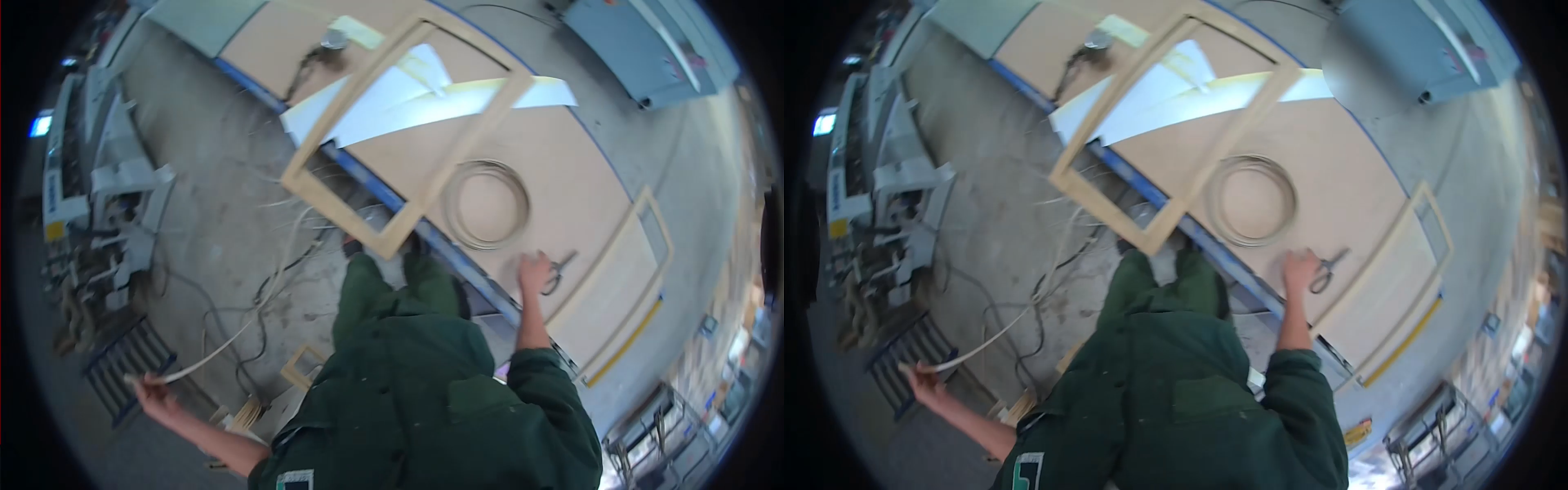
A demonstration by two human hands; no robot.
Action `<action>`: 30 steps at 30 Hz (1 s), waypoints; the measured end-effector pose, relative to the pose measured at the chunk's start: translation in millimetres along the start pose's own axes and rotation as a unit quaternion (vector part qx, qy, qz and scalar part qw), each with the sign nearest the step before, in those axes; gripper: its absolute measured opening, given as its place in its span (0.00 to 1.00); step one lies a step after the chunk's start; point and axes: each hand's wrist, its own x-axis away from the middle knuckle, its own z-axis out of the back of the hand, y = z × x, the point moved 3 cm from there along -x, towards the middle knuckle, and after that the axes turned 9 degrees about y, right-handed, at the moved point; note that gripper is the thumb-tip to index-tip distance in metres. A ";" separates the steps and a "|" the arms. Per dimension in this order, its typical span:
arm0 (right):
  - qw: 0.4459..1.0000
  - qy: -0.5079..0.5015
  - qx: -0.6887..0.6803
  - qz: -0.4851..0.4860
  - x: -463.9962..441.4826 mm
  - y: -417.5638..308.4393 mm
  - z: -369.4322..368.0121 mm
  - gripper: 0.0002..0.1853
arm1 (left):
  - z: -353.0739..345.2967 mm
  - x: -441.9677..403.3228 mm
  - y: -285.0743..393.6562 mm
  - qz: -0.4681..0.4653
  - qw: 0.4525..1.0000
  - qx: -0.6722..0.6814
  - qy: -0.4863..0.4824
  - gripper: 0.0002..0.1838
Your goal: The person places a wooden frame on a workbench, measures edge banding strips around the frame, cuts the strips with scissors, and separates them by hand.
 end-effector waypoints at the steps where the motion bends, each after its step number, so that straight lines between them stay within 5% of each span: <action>1: 1.000 0.009 0.006 0.004 3.5 -18.3 3.8 0.40 | 16.0 -21.3 -1.3 0.013 0.999 0.038 -0.010 0.15; 4: 0.998 0.045 -0.026 -0.036 -1.3 -53.0 -8.9 0.47 | 26.6 -39.8 -3.5 0.044 0.982 0.105 -0.153 0.13; 7: 0.965 -0.027 -0.121 -0.230 -3.0 -75.7 -26.0 0.50 | 26.9 -36.6 -18.8 0.084 0.987 0.080 -0.111 0.13; 11: 0.974 -0.071 -0.036 -0.210 -12.8 -102.3 -39.9 0.40 | 1.9 -4.9 -21.7 0.079 0.995 0.063 -0.020 0.13; 15: 0.958 -0.145 -0.077 -0.234 -16.0 -117.6 -27.4 0.34 | 14.6 0.0 -27.7 0.083 0.990 0.093 -0.062 0.13; 17: 0.977 -0.064 -0.047 -0.197 -25.2 -92.5 -49.1 0.30 | 23.6 4.9 -30.1 0.108 0.989 0.099 -0.018 0.12; 19: 0.981 -0.169 -0.034 -0.086 -49.6 -38.5 -96.9 0.13 | 26.3 19.6 -30.3 0.104 0.989 0.107 -0.024 0.11; 20: 0.979 -0.065 0.055 0.186 -63.0 -3.4 -123.3 0.13 | 24.0 28.3 -33.0 0.103 0.988 0.110 -0.041 0.11; 22: 0.971 -0.158 0.123 0.134 -51.2 -19.7 -80.4 0.11 | 27.4 37.3 -41.0 0.104 0.987 0.118 -0.020 0.11; 23: 0.990 -0.138 -0.038 -0.002 -43.1 -24.4 -57.0 0.10 | 28.2 40.7 -45.3 0.113 0.987 0.112 -0.010 0.11; 24: 0.946 -0.094 -0.257 -0.173 -34.2 -33.9 -31.7 0.10 | 27.9 42.5 -49.6 0.108 0.986 0.124 -0.001 0.11; 25: 0.902 -0.049 -0.355 -0.240 -24.4 -49.5 -6.5 0.10 | 26.7 44.1 -55.3 0.110 0.988 0.109 0.009 0.10; 30: 0.834 -0.003 -0.473 -0.283 -28.5 -99.8 84.0 0.11 | 12.5 40.3 -82.9 0.137 0.982 0.109 0.065 0.08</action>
